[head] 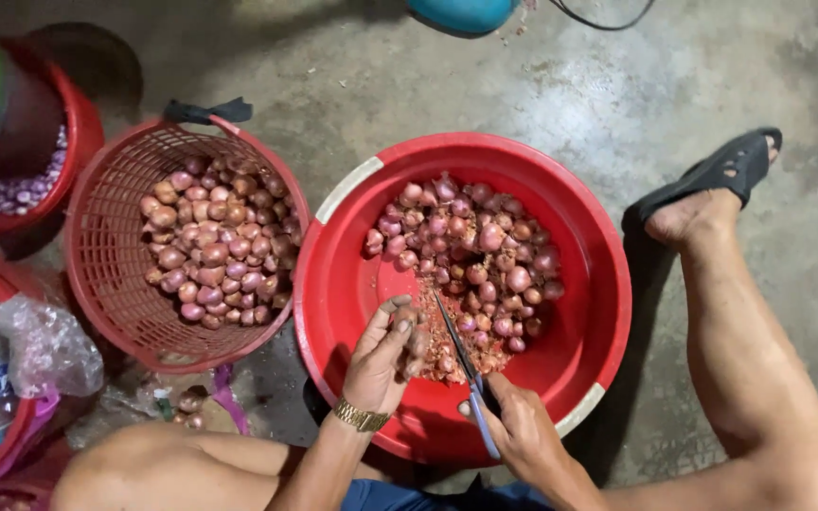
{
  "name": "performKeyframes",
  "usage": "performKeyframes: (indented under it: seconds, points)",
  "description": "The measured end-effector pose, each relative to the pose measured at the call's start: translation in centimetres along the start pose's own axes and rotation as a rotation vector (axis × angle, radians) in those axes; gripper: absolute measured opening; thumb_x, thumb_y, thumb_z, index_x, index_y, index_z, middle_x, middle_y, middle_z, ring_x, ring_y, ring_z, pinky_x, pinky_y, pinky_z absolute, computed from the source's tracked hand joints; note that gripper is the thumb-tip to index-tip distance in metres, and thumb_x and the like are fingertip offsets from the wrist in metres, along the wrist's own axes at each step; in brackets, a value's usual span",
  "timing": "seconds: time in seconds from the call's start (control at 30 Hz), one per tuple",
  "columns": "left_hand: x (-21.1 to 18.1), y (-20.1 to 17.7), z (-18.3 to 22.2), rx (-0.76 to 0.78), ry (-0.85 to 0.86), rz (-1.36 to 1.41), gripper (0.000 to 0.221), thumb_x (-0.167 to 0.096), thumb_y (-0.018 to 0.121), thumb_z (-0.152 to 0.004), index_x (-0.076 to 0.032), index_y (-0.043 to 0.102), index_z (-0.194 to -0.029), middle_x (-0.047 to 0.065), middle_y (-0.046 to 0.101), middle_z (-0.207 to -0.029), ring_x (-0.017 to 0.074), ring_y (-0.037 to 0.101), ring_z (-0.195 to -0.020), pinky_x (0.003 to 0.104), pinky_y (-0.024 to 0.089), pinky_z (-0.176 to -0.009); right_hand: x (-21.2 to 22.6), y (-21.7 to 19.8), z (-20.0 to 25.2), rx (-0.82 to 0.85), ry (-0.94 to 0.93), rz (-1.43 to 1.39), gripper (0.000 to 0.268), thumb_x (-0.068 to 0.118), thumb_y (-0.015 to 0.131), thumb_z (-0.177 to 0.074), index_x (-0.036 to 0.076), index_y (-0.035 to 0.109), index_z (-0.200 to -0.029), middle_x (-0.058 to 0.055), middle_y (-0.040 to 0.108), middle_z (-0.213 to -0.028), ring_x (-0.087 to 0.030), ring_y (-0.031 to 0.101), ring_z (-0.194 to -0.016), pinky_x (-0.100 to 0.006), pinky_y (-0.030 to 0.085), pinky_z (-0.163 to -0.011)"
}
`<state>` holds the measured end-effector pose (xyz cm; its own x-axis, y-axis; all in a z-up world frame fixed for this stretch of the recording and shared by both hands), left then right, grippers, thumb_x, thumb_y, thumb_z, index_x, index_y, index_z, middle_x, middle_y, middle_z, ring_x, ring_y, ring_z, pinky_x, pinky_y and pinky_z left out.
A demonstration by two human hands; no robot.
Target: Trimming the roots and tops of small red onions using scissors over a red bowl.
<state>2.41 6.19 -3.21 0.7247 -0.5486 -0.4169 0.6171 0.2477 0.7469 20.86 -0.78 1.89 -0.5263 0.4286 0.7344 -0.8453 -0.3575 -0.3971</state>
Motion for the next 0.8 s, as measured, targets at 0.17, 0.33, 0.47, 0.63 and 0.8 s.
performKeyframes:
  seconds: [0.17, 0.33, 0.47, 0.63, 0.8]
  points:
    - [-0.4, 0.8, 0.3, -0.038, 0.023, -0.024, 0.021, -0.023, 0.050, -0.106, -0.011, 0.056, -0.123, 0.006, 0.054, -0.087, 0.0059, 0.039, -0.052, 0.020, 0.031, -0.038, -0.3, 0.4, 0.2, -0.012, -0.015, 0.051, 0.036, 0.041, 0.075, -0.085, 0.009, 0.061, -0.086, -0.004, 0.070, -0.066, -0.019, 0.061, -0.056, -0.035, 0.053, -0.058]
    - [1.0, -0.9, 0.6, -0.238, -0.062, -0.087, 0.036, -0.043, 0.041, -0.110, -0.016, 0.065, -0.101, -0.004, 0.057, -0.075, 0.0045, 0.030, -0.040, 0.022, 0.025, -0.033, 0.6, 0.5, 0.3, -0.133, -0.250, 0.304, 0.062, 0.064, 0.071, -0.081, 0.007, 0.059, -0.104, -0.008, 0.070, -0.084, -0.027, 0.064, -0.067, -0.040, 0.052, -0.070]
    - [2.1, -0.7, 1.0, -0.257, -0.198, -0.085, 0.038, -0.037, 0.040, -0.106, -0.008, 0.055, -0.088, 0.003, 0.048, -0.063, 0.0079, 0.031, -0.040, 0.023, 0.025, -0.034, 1.7, 0.5, 0.6, -0.223, -0.367, 0.470, 0.070, 0.058, 0.077, -0.080, 0.002, 0.057, -0.117, -0.011, 0.066, -0.092, -0.029, 0.060, -0.071, -0.040, 0.044, -0.070]
    - [3.4, -1.1, 1.1, -0.208, -0.261, -0.225, 0.032, -0.030, 0.033, -0.105, -0.007, 0.054, -0.101, 0.006, 0.052, -0.063, 0.0086, 0.030, -0.041, 0.024, 0.021, -0.035, 0.8, 0.5, 0.3, -0.299, -0.406, 0.549, 0.052, 0.045, 0.075, -0.084, 0.002, 0.058, -0.108, -0.012, 0.065, -0.084, -0.031, 0.057, -0.061, -0.040, 0.043, -0.066]
    - [2.3, 0.8, 0.9, -0.039, -0.169, -0.197, 0.014, -0.020, 0.048, -0.103, -0.012, 0.051, -0.115, 0.003, 0.052, -0.075, 0.0055, 0.033, -0.046, 0.020, 0.025, -0.037, -1.0, 0.3, -0.2, -0.166, -0.083, 0.336, 0.026, 0.029, 0.080, -0.079, 0.011, 0.062, -0.085, -0.007, 0.072, -0.066, -0.029, 0.065, -0.052, -0.040, 0.054, -0.054]
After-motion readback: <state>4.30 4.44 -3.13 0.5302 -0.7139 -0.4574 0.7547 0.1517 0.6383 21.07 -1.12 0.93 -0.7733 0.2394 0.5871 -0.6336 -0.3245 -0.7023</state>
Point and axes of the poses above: each hand's wrist, its own z-axis away from the middle knuckle, its own y-axis out of the palm, x = y × z, the point moved 6 cm from there along -z, towards the middle knuckle
